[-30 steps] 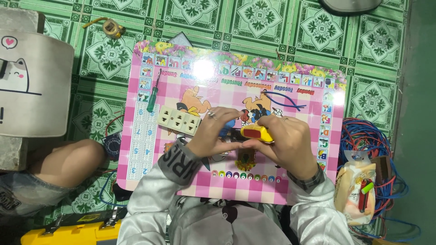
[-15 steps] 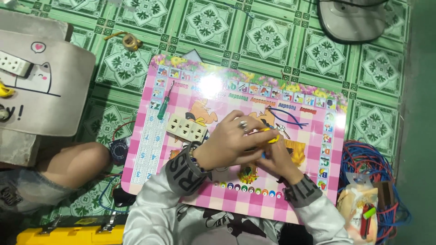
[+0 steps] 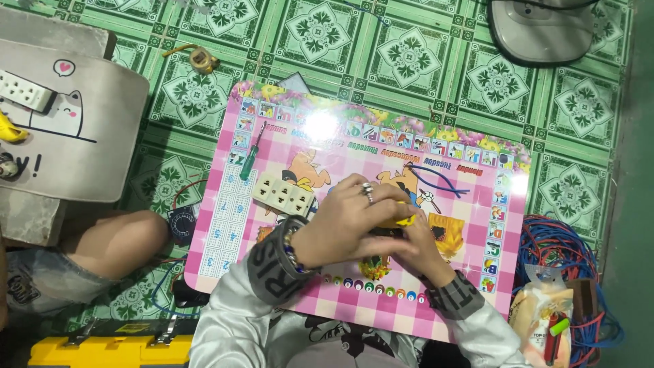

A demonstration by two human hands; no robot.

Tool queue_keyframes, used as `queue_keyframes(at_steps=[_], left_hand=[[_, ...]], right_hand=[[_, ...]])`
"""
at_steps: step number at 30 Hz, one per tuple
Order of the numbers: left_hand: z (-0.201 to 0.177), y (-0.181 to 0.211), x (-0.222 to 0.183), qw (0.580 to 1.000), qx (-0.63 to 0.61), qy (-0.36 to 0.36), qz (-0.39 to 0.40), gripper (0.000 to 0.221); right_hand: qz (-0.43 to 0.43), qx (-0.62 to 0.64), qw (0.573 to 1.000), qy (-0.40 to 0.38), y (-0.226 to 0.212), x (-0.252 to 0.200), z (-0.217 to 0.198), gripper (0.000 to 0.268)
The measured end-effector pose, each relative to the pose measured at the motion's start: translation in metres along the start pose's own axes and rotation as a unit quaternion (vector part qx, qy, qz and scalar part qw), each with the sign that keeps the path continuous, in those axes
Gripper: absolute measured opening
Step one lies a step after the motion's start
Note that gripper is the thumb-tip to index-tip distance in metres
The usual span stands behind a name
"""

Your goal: Assembling or repairing a power strip using a manual screwdriver.

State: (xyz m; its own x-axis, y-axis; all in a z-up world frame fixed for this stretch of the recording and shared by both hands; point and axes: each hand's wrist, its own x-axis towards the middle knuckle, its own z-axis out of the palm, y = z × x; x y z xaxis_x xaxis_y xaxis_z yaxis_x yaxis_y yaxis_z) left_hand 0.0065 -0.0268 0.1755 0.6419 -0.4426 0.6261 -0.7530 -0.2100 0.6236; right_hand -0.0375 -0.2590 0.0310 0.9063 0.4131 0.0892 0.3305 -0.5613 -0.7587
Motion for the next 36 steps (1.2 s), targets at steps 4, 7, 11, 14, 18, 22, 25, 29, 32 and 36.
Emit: queue_keyframes(at_steps=[4, 7, 11, 14, 18, 22, 25, 29, 32, 36], left_hand=[[0.016, 0.0, -0.008, 0.995, 0.026, 0.093, -0.01, 0.019], [0.012, 0.009, -0.007, 0.995, -0.015, 0.101, -0.012, 0.014], [-0.008, 0.014, -0.01, 0.998, -0.056, 0.036, -0.001, 0.01], [-0.019, 0.01, -0.008, 0.993, -0.118, -0.032, 0.007, 0.011], [-0.028, -0.003, -0.005, 0.974, -0.207, -0.093, 0.008, 0.012], [-0.033, -0.006, 0.0, 0.968, -0.218, -0.118, 0.025, 0.013], [-0.029, -0.012, -0.005, 0.967, -0.225, -0.119, 0.013, 0.014], [-0.022, -0.013, -0.002, 0.977, -0.191, -0.098, 0.002, 0.02], [0.002, -0.016, -0.006, 0.981, -0.188, -0.037, -0.026, 0.021], [0.038, -0.019, -0.011, 0.96, -0.272, 0.053, -0.044, 0.023]], right_hand=[[0.018, -0.043, 0.999, 0.016, 0.024, -0.011, 0.014, 0.047], [0.021, -0.031, 0.999, 0.006, 0.022, -0.007, 0.019, 0.044], [0.028, -0.003, 1.0, -0.012, 0.018, -0.003, 0.024, 0.037], [0.027, 0.009, 1.0, -0.005, 0.016, -0.008, 0.02, 0.044], [-0.005, -0.009, 1.0, 0.015, 0.015, -0.013, 0.013, 0.057], [0.024, 0.008, 1.0, 0.013, 0.034, -0.017, 0.016, 0.056], [0.049, 0.025, 0.998, 0.004, 0.029, -0.013, 0.015, 0.046], [-0.008, -0.063, 0.998, 0.009, 0.001, 0.005, 0.016, 0.039], [-0.033, -0.013, 0.999, 0.04, -0.034, 0.038, 0.013, 0.036], [-0.003, 0.166, 0.983, 0.077, -0.004, 0.025, 0.024, 0.036]])
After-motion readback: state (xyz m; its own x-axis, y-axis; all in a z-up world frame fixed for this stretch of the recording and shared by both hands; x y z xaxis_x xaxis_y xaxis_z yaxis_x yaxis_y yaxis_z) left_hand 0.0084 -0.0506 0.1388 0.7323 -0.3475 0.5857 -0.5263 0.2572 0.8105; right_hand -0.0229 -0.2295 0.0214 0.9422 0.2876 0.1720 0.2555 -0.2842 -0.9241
